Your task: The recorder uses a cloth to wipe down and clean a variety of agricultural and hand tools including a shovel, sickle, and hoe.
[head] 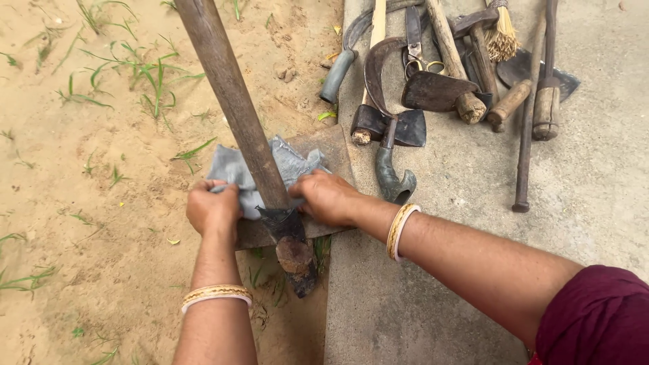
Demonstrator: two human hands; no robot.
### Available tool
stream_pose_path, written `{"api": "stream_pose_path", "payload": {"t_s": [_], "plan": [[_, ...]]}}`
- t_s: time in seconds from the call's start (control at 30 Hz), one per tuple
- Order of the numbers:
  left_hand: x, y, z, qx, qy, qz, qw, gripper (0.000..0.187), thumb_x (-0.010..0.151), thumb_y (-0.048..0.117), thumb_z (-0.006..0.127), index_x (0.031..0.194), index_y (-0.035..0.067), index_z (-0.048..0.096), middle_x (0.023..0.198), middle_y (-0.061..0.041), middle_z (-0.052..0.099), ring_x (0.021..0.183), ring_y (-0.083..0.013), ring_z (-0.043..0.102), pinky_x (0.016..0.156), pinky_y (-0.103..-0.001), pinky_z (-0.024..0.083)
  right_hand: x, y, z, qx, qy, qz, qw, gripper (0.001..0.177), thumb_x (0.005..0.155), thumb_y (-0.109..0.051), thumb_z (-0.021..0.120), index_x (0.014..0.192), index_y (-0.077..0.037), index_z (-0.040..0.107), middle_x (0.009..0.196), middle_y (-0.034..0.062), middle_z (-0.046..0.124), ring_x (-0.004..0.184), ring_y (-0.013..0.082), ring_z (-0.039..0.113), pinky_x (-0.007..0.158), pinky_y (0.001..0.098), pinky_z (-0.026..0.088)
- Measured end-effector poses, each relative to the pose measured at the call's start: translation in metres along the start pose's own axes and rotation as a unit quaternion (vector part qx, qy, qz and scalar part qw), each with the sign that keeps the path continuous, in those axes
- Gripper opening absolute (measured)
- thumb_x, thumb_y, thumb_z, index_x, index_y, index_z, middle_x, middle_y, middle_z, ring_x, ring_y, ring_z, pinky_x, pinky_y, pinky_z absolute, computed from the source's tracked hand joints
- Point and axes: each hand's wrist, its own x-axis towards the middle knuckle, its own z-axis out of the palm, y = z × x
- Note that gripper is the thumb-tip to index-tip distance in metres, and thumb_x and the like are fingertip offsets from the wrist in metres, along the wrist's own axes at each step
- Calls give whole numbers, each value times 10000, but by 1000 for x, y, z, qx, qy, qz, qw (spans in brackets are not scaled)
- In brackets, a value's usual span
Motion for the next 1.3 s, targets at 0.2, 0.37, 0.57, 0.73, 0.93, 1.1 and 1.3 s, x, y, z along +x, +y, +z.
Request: {"api": "stream_pose_path", "payload": {"t_s": [0.2, 0.37, 0.57, 0.73, 0.93, 1.1, 1.3], "plan": [[-11, 37, -24, -255, 65, -9, 965, 212, 927, 177, 729, 1040, 22, 640, 894, -85, 696, 541, -78, 658, 414, -221, 540, 34, 19, 10, 491, 27, 93, 866, 248, 1058, -223, 534, 1218, -75, 653, 1115, 178, 701, 867, 205, 638, 809, 402, 613], [-20, 57, -27, -269, 4, 20, 963, 216, 981, 155, 658, 1132, 0, 662, 966, -146, 726, 565, -87, 609, 438, -232, 546, 24, 17, -16, 493, 75, 230, 836, 214, 1038, -196, 548, 1177, -81, 662, 1137, 136, 659, 885, 209, 653, 800, 376, 614], [-17, 40, -9, -166, -86, 42, 982, 381, 929, 129, 667, 1302, 102, 594, 1159, -123, 703, 799, -128, 699, 606, -246, 624, 14, 41, -23, 79, 223, 167, 957, 352, 919, -181, 691, 1266, -135, 653, 1315, 145, 593, 1227, 295, 545, 1085, 480, 455], [-10, 25, 4, -99, -127, 87, 983, 413, 929, 72, 673, 1333, 158, 649, 1340, -46, 673, 1035, -160, 689, 769, -359, 609, 7, 16, -29, 60, 180, 142, 972, 448, 919, -309, 734, 1334, -174, 634, 1460, 148, 512, 1362, 313, 439, 1137, 526, 369], [14, -1, 27, -82, -163, 58, 981, 647, 850, 78, 721, 1440, 298, 572, 1327, -55, 675, 1076, -200, 725, 809, -343, 631, 1, -9, -9, -31, -17, 61, 998, 609, 872, -306, 744, 1449, -342, 552, 1464, 19, 500, 1342, 296, 426, 1116, 504, 407], [29, -20, 38, 255, -146, 190, 937, 500, 825, 99, 830, 1305, 170, 710, 1217, -100, 751, 1059, -217, 716, 908, -366, 554, 18, 13, 7, 68, -9, -3, 998, 483, 882, -86, 720, 1330, -261, 678, 1335, 20, 692, 1246, 217, 626, 1091, 416, 514], [12, -1, 34, -97, -356, 10, 929, 391, 887, 106, 664, 1250, -20, 737, 1000, -159, 794, 818, -225, 750, 696, -339, 619, 9, 23, -9, -23, 43, 92, 995, 444, 858, -53, 726, 1240, -280, 720, 1368, 51, 599, 1204, 248, 558, 1027, 426, 519]]}}
